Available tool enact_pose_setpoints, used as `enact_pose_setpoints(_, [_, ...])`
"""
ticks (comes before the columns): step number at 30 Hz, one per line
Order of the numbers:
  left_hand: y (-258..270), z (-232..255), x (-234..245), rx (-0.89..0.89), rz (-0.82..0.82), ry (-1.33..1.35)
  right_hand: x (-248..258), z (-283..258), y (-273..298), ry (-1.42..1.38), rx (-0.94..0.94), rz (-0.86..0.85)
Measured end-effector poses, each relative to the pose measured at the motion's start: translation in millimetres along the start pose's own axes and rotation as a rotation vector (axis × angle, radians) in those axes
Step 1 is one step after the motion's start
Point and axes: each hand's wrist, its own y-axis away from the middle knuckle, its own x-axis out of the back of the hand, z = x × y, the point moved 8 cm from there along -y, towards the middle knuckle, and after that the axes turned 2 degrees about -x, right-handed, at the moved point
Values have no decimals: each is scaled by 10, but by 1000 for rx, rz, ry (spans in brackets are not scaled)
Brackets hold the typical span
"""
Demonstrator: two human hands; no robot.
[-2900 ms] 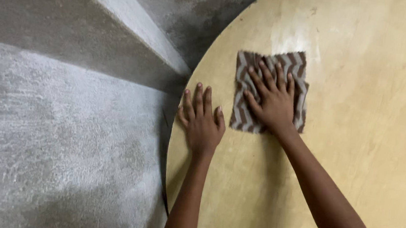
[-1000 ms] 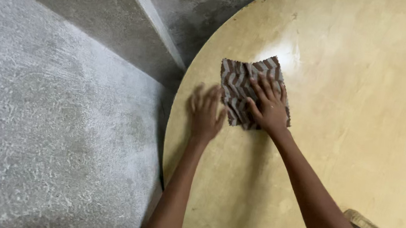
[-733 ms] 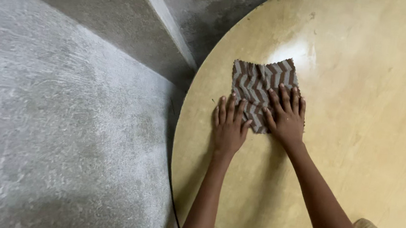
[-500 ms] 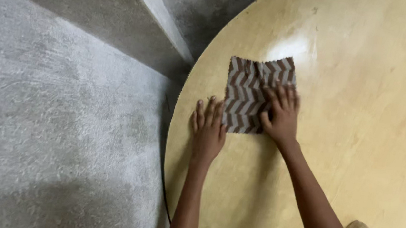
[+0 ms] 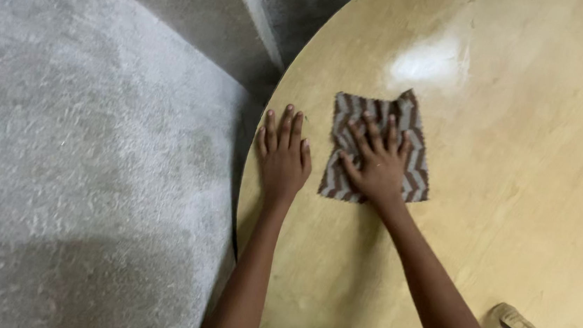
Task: The person cleans a round wooden table using a spray bottle and a patterned cloth. They repeatedly spray liquid onto the table surface and wipe it down with the cloth, moving around the table to cover different areas.
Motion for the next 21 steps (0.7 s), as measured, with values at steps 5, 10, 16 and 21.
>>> enact_pose_setpoints(5, [-10,-14,33,9,33,9,-75,-32,-117,46,-46,23])
enact_pose_setpoints(10, [-8,-64,-8,15,29,68,-200,-667,-130,59,112,37])
enact_pose_setpoints(16, [174,-189,-6,50,122,280,-118,-665,593,-48,107,-39])
enact_pose_setpoints(21, [951,90,106,87,135,244,-40,-516,634,-22,25,27])
